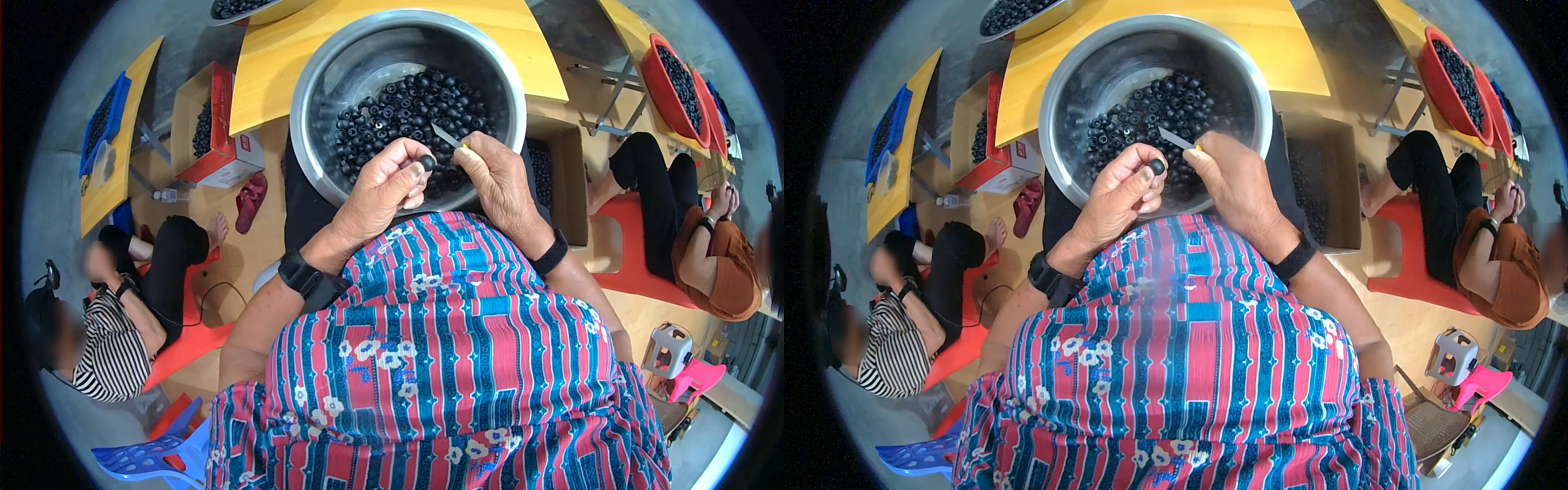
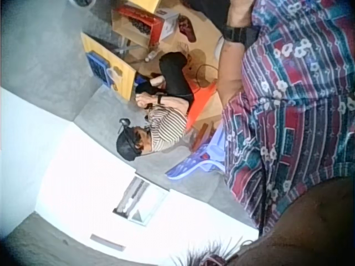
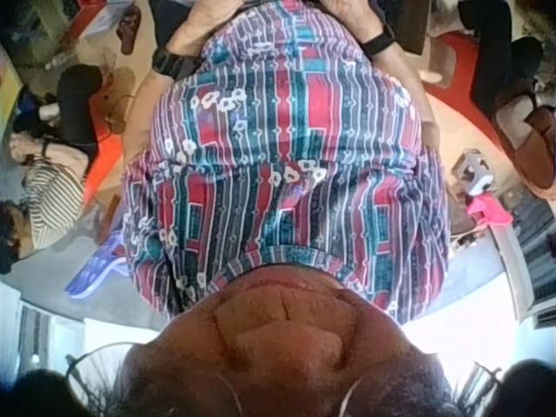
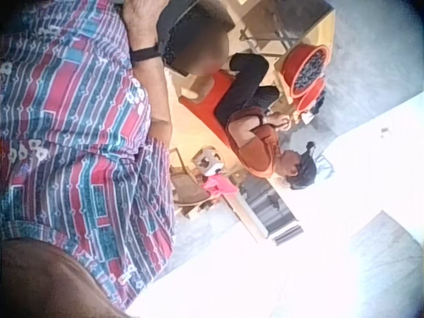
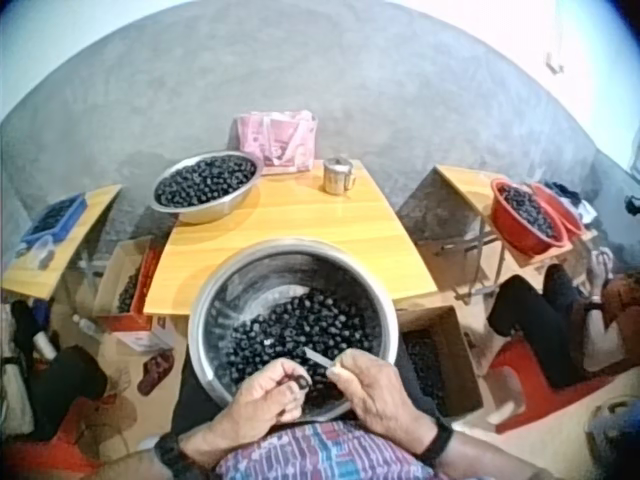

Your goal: Peeling small black objects with a small blade.

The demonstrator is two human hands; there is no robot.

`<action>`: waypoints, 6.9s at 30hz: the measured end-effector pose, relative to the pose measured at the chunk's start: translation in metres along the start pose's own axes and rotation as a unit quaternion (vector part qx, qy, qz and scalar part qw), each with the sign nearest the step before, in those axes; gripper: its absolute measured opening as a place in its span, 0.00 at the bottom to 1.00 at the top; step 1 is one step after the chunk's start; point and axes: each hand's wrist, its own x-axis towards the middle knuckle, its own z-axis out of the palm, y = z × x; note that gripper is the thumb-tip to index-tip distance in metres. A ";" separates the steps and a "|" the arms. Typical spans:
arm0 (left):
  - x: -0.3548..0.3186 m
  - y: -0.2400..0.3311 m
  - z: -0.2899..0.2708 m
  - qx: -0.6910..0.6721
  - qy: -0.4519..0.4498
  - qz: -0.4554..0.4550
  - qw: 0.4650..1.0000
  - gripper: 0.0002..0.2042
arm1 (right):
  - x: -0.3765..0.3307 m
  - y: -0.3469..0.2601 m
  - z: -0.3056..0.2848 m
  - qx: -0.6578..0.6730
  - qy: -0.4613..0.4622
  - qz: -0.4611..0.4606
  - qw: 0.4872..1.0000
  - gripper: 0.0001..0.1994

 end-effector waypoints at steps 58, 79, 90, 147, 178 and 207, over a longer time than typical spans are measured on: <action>0.002 0.007 0.007 0.390 0.050 0.148 0.908 0.08 | 0.001 0.004 0.002 0.150 -0.102 0.022 0.983 0.13; 0.002 -0.005 -0.010 0.040 -0.019 -0.084 0.995 0.12 | -0.002 -0.005 0.001 -0.024 -0.073 -0.099 0.992 0.14; -0.002 0.002 -0.010 -0.159 -0.034 -0.077 0.984 0.11 | -0.002 -0.003 -0.005 -0.001 -0.074 -0.096 0.993 0.14; -0.007 0.029 -0.027 -0.147 0.028 0.004 0.989 0.12 | 0.001 0.005 -0.002 0.001 0.040 0.006 0.999 0.12; 0.006 0.036 -0.030 0.748 0.073 0.060 0.656 0.12 | 0.000 0.004 -0.003 0.012 0.022 0.014 1.000 0.15; 0.004 0.003 -0.015 -0.094 -0.043 -0.153 0.983 0.18 | -0.001 0.004 0.000 0.184 -0.089 -0.038 0.978 0.12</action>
